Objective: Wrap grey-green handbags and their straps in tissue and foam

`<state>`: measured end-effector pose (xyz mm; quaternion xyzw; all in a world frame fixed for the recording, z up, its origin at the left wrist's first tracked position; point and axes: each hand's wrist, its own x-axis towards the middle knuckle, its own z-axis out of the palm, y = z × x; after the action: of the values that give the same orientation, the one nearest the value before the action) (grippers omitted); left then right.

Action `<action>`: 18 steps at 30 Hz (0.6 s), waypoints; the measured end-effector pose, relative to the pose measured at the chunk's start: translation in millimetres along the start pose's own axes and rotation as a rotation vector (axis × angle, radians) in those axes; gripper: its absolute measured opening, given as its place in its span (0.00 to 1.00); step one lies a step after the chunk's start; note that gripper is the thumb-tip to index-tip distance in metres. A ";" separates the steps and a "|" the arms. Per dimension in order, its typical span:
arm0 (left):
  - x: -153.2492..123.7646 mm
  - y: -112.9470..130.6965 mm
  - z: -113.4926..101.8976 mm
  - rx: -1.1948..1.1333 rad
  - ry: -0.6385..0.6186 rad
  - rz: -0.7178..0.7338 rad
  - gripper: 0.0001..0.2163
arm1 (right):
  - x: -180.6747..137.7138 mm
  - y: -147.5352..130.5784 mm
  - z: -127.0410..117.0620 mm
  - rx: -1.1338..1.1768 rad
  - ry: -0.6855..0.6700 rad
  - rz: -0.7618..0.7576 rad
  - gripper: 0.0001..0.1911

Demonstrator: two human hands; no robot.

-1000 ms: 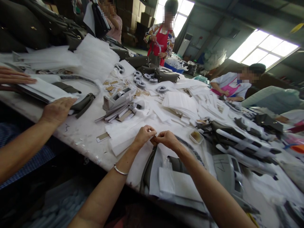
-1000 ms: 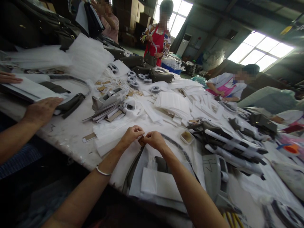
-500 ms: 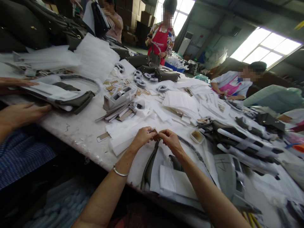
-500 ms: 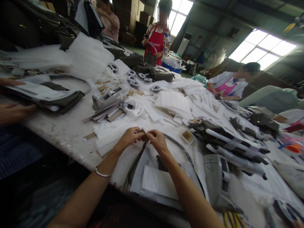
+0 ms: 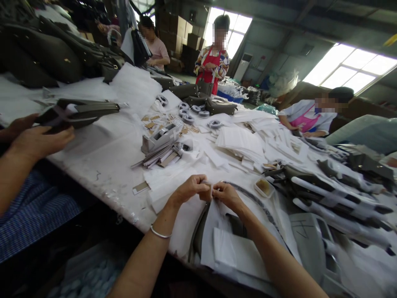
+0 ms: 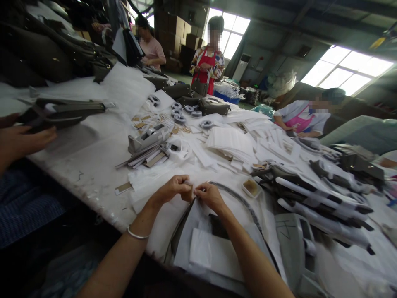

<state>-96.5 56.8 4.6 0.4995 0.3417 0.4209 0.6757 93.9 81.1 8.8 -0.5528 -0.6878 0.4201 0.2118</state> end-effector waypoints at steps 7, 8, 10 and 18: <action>-1.2 -6.0 -2.3 0.266 0.056 -0.074 0.10 | -11.5 -2.3 -17.3 0.140 0.070 -0.032 0.17; -0.2 -5.9 -3.9 0.296 0.102 -0.067 0.11 | -15.4 0.9 -22.1 0.150 0.093 -0.028 0.18; 1.8 -4.7 -6.4 0.340 0.165 -0.050 0.12 | -24.1 11.7 -31.4 0.123 0.130 -0.002 0.18; 5.5 -8.4 -3.8 0.749 0.511 0.227 0.15 | -41.7 65.5 -33.7 -0.047 0.189 0.048 0.18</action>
<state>-95.8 62.0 -4.7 0.6235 0.5689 0.4494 0.2927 170.0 55.9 -18.4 -0.6113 -0.6609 0.3547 0.2527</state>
